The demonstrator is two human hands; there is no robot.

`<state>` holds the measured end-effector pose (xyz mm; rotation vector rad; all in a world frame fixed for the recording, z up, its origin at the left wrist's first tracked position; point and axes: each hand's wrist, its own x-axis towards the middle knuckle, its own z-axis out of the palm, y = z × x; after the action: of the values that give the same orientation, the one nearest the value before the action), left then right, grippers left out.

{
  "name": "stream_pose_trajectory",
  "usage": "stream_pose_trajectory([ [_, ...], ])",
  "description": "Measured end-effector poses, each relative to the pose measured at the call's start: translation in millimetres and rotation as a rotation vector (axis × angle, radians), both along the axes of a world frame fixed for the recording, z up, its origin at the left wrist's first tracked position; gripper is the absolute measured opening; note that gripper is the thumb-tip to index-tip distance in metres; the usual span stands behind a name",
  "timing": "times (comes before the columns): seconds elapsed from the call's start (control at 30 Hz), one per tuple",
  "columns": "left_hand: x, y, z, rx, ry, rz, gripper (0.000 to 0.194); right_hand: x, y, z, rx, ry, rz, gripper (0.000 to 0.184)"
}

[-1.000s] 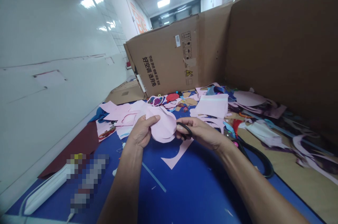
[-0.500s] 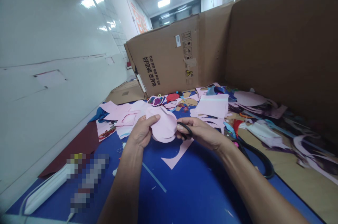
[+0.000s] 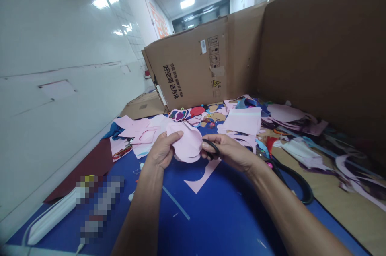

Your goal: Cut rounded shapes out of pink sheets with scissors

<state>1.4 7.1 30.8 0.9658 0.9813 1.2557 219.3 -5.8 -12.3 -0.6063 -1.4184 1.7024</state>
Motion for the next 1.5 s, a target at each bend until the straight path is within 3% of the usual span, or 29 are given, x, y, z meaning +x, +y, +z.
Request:
stream_pose_trajectory([
  [1.5,1.6,-2.2,1.2,-0.036,0.035,0.006,0.04,-3.1,-0.4,-2.4,-0.007,0.012,0.022,0.046],
])
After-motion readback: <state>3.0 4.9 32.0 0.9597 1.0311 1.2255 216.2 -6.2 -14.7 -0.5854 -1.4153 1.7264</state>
